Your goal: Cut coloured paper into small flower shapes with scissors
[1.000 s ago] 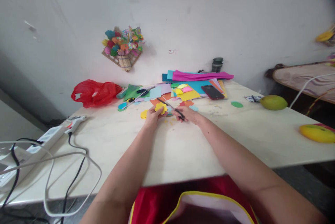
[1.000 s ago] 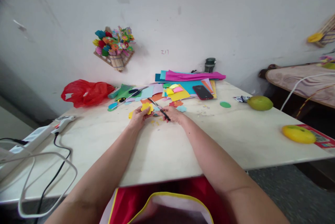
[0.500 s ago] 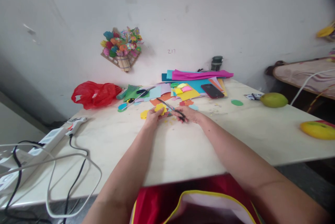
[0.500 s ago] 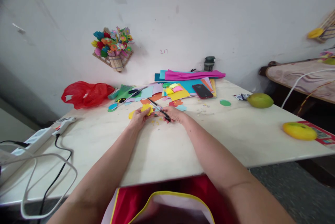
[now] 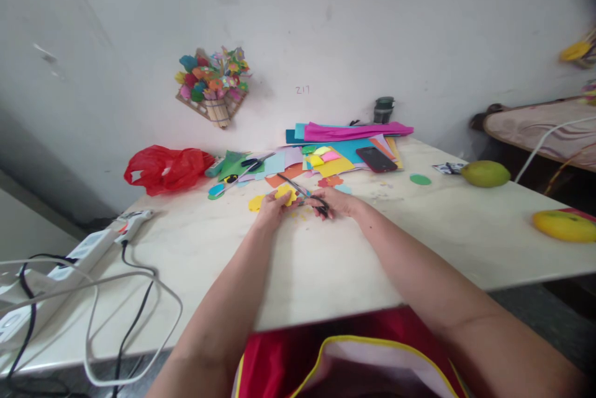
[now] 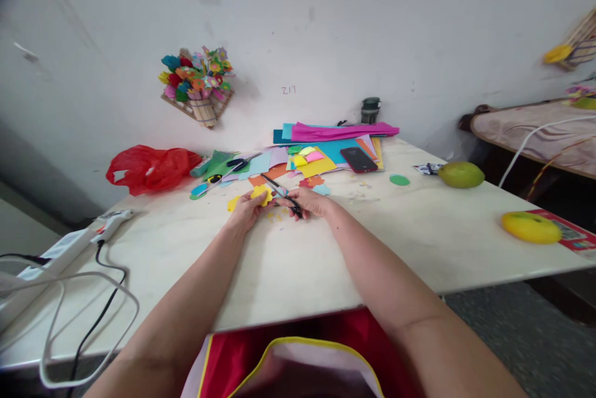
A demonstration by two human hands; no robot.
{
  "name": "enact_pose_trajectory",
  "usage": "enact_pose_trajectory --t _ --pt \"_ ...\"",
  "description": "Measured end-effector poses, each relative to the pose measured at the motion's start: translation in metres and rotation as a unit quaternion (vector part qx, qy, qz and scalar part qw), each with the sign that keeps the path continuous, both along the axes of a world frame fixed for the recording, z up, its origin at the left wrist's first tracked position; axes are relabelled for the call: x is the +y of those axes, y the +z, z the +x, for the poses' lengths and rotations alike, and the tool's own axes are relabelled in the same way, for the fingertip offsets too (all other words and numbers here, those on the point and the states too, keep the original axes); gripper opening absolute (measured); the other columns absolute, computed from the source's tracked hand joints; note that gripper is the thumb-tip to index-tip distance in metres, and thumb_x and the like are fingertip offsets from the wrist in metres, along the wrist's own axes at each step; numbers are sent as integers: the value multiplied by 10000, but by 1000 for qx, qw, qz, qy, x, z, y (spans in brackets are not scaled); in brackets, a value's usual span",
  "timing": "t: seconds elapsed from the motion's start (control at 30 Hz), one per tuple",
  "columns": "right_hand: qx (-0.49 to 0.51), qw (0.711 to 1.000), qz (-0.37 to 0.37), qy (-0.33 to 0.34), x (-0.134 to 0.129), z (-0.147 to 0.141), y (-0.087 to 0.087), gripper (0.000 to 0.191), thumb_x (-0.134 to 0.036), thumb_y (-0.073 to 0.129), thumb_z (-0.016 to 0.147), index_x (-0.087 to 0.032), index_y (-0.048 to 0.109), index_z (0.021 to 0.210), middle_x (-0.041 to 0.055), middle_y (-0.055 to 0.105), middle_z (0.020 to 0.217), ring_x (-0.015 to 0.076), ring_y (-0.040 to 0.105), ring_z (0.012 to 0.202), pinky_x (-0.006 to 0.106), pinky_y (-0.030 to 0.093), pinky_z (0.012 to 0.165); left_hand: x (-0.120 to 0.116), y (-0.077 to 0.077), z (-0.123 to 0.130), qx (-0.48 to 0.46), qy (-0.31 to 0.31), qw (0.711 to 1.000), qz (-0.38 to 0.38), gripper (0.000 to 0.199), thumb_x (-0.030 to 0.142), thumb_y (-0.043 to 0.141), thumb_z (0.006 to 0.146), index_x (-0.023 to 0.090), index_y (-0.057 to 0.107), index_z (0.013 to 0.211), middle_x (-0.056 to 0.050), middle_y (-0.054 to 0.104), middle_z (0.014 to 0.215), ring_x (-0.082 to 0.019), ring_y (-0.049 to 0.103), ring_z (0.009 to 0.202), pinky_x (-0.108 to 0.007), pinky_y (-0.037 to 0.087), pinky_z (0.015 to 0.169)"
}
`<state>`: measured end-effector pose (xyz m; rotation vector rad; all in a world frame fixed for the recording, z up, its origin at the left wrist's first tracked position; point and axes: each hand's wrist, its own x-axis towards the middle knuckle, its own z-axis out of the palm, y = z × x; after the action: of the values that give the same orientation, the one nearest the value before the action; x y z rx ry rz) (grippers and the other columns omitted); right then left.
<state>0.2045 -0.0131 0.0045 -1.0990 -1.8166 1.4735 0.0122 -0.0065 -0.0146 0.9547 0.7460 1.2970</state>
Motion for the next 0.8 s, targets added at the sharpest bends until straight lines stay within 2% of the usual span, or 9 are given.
enact_pose_trajectory --t 0.23,0.8 --pt "15 999 -4 31 3 1 -3 303 -426 555 807 -129 576 868 -10 591 532 75 515 357 147 287 261 1 1 1 -18 -6 1000 0 222 122 766 581 70 654 765 -81 679 751 -158 651 652 -257 548 632" --pt "23 1000 8 17 2 0 -6 323 -455 588 756 -139 567 819 -37 547 501 58 456 335 158 250 273 3 -1 -1 -23 -25 999 9 207 110 752 562 65 661 742 -77 678 738 -151 641 637 -241 527 605"
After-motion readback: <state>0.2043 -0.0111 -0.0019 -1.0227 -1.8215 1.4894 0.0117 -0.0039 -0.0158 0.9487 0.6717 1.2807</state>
